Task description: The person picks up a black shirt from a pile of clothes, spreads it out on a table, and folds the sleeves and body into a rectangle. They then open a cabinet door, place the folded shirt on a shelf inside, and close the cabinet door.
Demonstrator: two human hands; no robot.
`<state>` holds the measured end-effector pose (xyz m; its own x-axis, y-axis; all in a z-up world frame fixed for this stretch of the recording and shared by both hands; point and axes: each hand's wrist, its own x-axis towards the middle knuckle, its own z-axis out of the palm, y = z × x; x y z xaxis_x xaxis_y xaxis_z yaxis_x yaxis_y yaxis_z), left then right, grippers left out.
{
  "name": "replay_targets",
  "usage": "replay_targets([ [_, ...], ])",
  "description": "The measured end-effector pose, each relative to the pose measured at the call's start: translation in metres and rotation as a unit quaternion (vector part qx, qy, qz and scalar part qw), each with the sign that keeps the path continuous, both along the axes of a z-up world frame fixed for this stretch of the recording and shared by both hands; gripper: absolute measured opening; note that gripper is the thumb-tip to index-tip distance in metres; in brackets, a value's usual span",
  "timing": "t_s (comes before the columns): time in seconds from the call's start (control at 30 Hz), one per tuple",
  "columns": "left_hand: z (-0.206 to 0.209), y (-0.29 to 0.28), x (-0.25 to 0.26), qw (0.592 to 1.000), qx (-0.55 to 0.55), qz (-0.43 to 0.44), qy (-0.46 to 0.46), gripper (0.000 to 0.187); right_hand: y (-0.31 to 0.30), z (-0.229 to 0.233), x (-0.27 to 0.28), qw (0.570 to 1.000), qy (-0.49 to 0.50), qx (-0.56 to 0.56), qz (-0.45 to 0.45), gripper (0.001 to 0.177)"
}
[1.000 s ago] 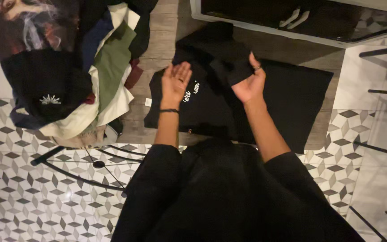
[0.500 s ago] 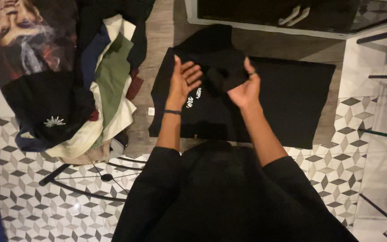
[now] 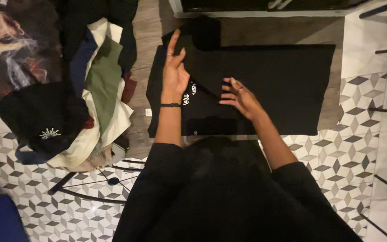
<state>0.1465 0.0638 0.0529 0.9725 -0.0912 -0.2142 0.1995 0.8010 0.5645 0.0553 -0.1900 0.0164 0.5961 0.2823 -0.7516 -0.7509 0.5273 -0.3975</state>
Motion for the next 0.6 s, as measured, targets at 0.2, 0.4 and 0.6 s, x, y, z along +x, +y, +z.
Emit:
replay_targets([
  [0.2,0.010,-0.005,-0.007,0.992,0.102,0.016,0.068,0.069,-0.100,-0.006,0.004,0.732,-0.327,-0.583,0.128,0.024],
  [0.4,0.004,-0.024,-0.049,0.993,-0.018,0.072,0.090,0.077,-0.193,-0.015,0.036,0.472,-0.379,-0.755,0.252,0.082],
  [0.6,-0.011,-0.047,-0.075,0.966,0.245,-0.016,0.077,0.077,-0.241,-0.018,0.055,0.418,-0.390,-0.773,0.275,0.075],
])
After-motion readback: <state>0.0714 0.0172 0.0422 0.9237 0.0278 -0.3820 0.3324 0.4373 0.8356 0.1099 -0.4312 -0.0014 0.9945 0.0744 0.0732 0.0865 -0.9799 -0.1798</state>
